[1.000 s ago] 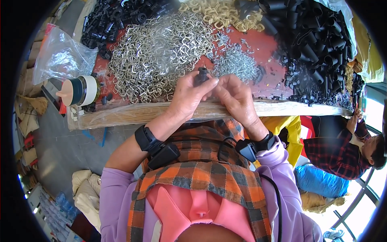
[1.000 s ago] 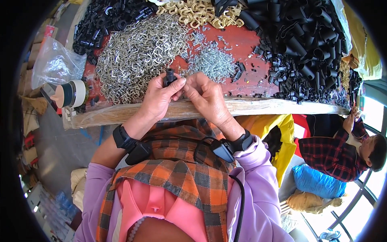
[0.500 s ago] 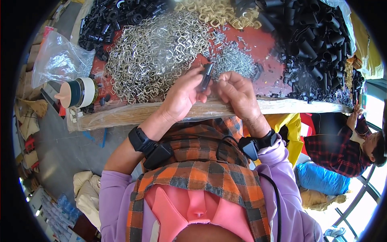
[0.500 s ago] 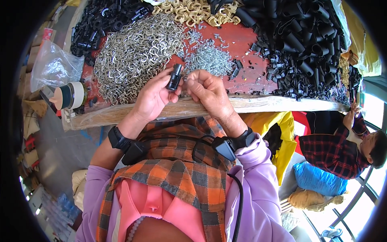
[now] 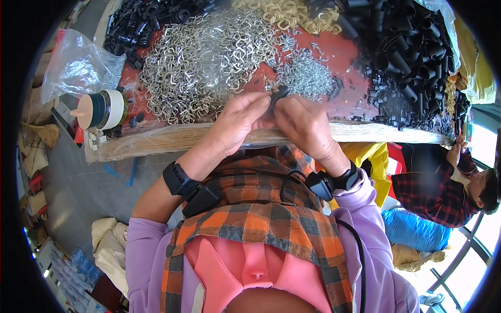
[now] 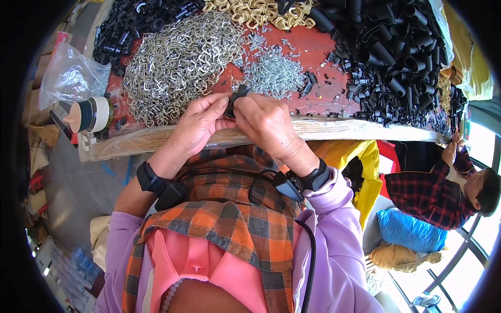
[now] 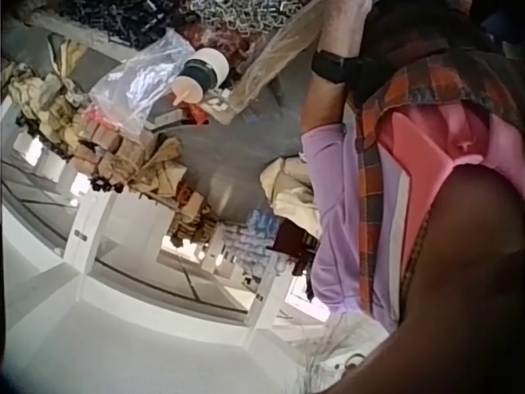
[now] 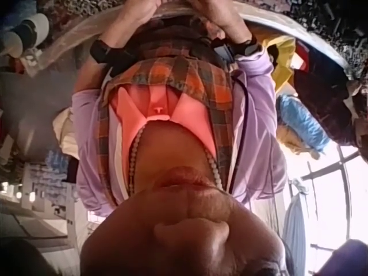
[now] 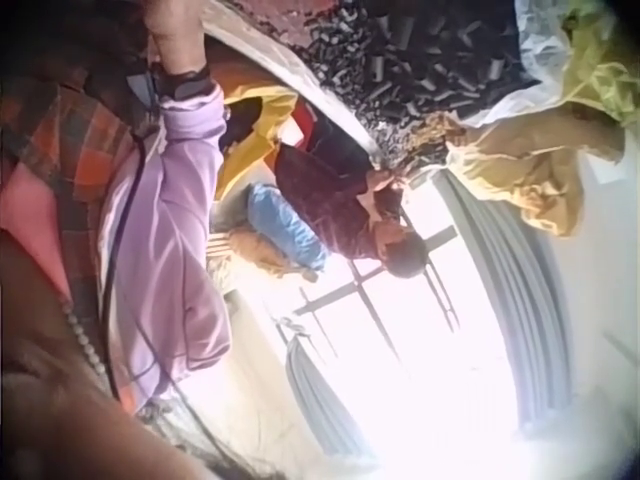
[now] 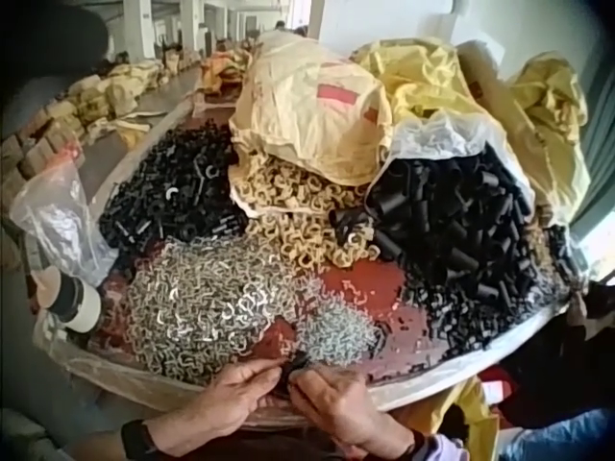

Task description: The person assembles components by hand, picking up a black plastic housing and inserting a metal clip and a small spring into it. They then press a black cap onto the housing and place the completed assembly onto the work table before reaching for more parts.

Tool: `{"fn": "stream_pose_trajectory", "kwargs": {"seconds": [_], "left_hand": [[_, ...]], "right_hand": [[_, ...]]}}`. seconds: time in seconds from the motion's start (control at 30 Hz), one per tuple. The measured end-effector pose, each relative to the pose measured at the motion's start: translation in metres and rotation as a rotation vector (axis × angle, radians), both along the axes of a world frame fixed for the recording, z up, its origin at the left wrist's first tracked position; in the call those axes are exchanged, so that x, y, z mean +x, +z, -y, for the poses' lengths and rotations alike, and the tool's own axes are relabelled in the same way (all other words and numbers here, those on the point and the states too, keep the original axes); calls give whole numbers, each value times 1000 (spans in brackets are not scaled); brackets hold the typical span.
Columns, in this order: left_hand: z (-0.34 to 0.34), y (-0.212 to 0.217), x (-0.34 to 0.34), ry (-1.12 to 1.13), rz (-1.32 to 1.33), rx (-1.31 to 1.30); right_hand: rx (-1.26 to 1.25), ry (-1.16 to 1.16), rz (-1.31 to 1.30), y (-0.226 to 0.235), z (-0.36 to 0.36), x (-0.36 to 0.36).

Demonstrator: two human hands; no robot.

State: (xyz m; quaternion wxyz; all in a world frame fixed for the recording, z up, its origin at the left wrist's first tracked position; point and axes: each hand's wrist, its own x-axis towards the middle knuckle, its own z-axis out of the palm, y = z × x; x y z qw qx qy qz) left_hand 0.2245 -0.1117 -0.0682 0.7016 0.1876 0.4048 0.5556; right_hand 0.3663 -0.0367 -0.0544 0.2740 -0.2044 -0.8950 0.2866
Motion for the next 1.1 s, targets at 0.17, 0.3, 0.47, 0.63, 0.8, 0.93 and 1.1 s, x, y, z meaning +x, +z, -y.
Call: {"fn": "stream_pose_trajectory", "kwargs": {"seconds": [0.17, 0.3, 0.47, 0.63, 0.8, 0.93, 1.1], "left_hand": [[4, 2, 0, -4, -23, -11], [6, 4, 0, -47, -69, -10], [9, 5, -6, -99, -76, -45], [12, 2, -14, -76, 54, -126], [18, -1, -28, -50, 256, -139], [21, -1, -30, -8, 288, -132], [23, -1, -29, -43, 268, -97]], "right_hand": [[30, 41, 69, 4, 4, -1], [2, 40, 104, 6, 5, -2], [-20, 12, 155, 6, 8, -4], [-182, 33, 75, 7, 8, -10], [-267, 76, -1, 9, 3, -7], [-78, 148, 36, 11, 3, -6], [24, 193, 188, 11, 8, -6]]}}
